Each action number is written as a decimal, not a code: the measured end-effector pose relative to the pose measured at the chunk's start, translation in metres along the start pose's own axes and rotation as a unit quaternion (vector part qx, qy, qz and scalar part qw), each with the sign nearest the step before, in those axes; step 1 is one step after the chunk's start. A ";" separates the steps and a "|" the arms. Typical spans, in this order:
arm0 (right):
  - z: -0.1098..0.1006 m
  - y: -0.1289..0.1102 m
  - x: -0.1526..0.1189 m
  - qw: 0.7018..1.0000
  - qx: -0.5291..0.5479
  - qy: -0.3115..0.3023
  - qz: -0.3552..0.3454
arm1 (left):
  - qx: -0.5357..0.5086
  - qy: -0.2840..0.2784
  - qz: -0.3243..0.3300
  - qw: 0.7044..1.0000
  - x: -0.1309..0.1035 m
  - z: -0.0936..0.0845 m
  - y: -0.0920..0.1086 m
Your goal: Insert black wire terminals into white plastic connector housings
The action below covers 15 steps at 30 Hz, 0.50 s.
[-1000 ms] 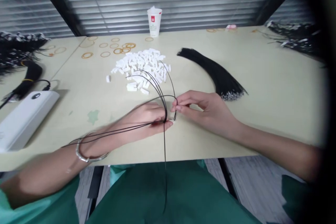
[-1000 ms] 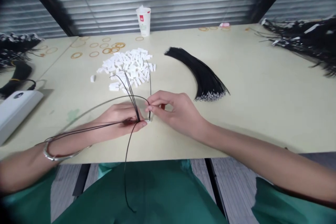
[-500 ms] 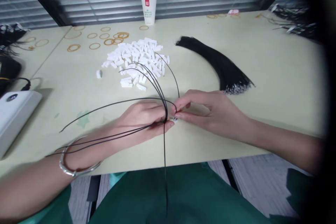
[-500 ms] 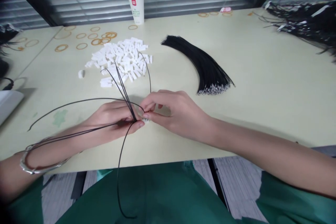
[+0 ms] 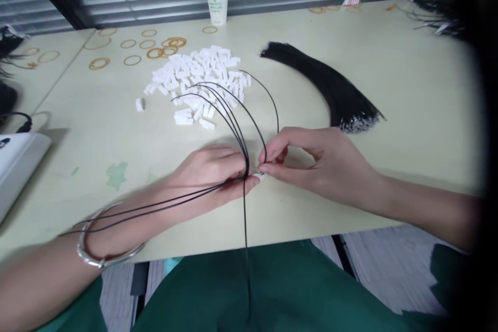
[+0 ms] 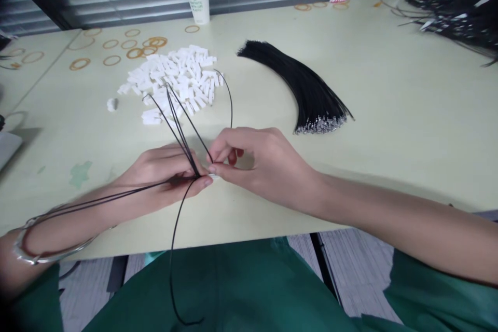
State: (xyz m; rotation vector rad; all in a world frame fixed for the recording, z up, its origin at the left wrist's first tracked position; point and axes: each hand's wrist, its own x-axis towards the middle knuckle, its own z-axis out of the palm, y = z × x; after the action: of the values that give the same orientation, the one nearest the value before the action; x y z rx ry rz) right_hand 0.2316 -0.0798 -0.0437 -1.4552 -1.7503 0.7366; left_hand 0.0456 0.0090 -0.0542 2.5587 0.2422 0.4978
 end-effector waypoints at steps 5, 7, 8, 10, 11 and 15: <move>0.001 0.000 0.000 1.000 -0.025 0.010 -0.016 | 0.000 -0.004 -0.001 1.000 0.000 0.000 0.000; 0.001 0.000 -0.001 1.000 -0.020 0.011 -0.014 | 0.000 -0.005 -0.003 1.000 0.000 0.000 0.000; 0.001 0.000 -0.001 1.000 -0.014 0.011 -0.012 | 0.000 -0.007 -0.003 1.000 0.000 0.000 0.000; 0.001 0.001 -0.001 1.000 0.001 0.008 -0.005 | 0.000 -0.008 -0.003 1.000 0.000 -0.001 0.000; 0.001 0.001 -0.001 1.000 0.006 0.005 -0.001 | 0.000 -0.008 -0.002 1.000 0.000 -0.001 0.000; 0.002 0.001 0.000 1.000 0.007 0.004 -0.002 | 0.001 -0.003 0.001 1.000 0.000 0.000 -0.001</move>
State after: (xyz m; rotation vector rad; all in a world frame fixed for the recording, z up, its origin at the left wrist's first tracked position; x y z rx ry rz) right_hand 0.2302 -0.0792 -0.0454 -1.4422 -1.7382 0.7387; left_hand 0.0451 0.0096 -0.0546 2.5632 0.2383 0.4899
